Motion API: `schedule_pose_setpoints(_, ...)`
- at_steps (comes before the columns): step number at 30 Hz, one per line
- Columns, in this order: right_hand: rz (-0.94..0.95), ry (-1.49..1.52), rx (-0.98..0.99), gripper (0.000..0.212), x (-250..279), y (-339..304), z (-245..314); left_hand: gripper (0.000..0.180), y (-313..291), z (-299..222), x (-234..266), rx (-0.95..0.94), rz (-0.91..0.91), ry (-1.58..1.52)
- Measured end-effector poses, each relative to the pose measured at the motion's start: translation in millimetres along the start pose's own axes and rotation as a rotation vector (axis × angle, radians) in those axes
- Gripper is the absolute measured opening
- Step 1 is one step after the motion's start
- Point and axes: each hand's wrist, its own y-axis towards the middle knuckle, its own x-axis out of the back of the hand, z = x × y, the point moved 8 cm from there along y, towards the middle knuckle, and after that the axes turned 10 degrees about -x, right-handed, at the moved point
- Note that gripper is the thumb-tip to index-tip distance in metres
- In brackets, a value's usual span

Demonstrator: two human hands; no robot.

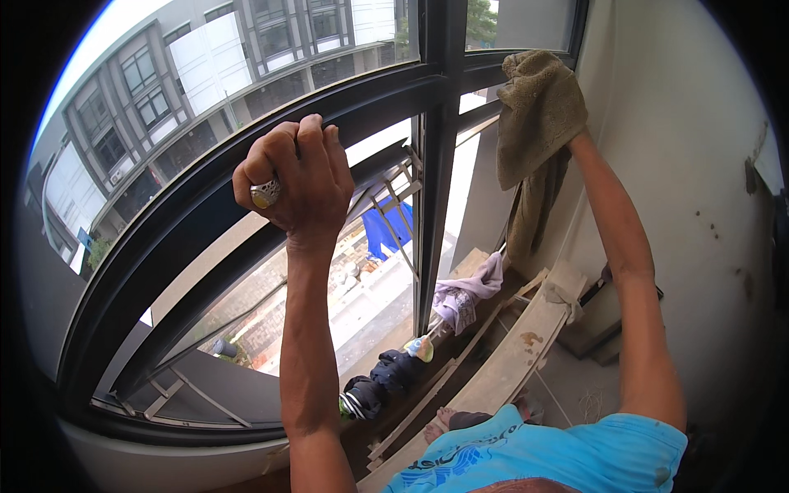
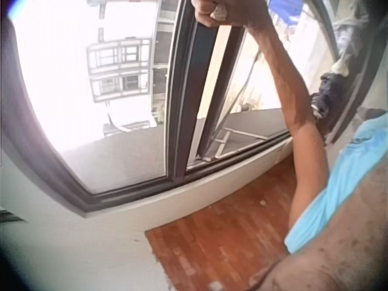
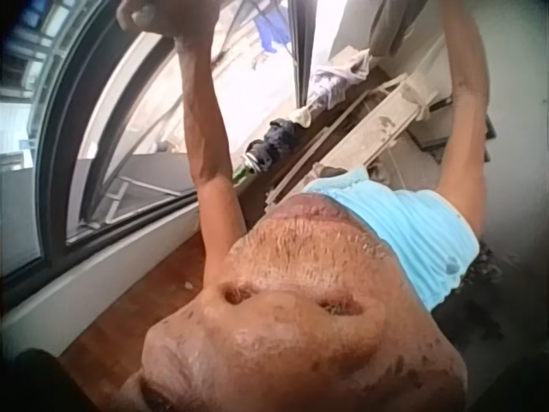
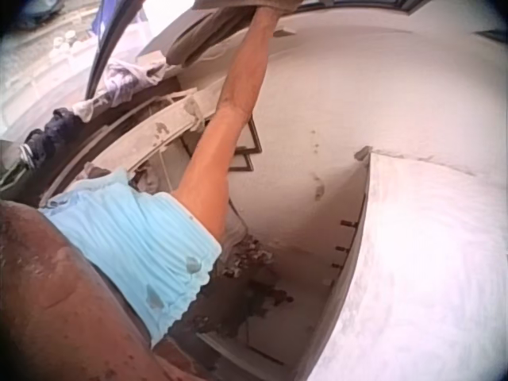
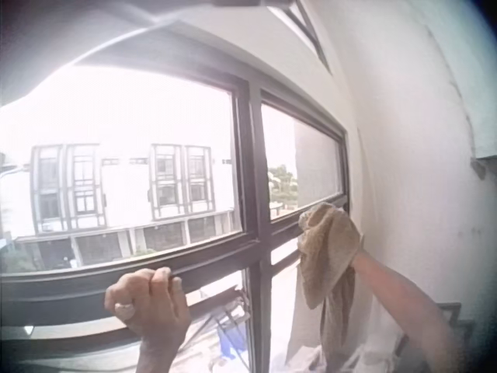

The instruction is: The person wipes the black metal window frame with a beige cloth, moving along the top and side edges. They adjust the cloth and reposition their hands to reach different sections of the frame while standing on wooden planks.

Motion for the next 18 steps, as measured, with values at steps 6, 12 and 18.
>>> schedule_pose_setpoints(6,0.064,0.034,0.011,0.041,-2,42,2,0.014,5,-3,1,0.012,-0.025,-0.021)
schedule_pose_setpoints(12,0.143,0.175,0.016,0.040,-45,55,-3,0.012,-1,1,0,0.008,0.002,0.029)
schedule_pose_setpoints(18,0.242,0.240,0.037,0.039,-63,76,6,0.011,-3,15,7,-0.005,0.003,0.055)
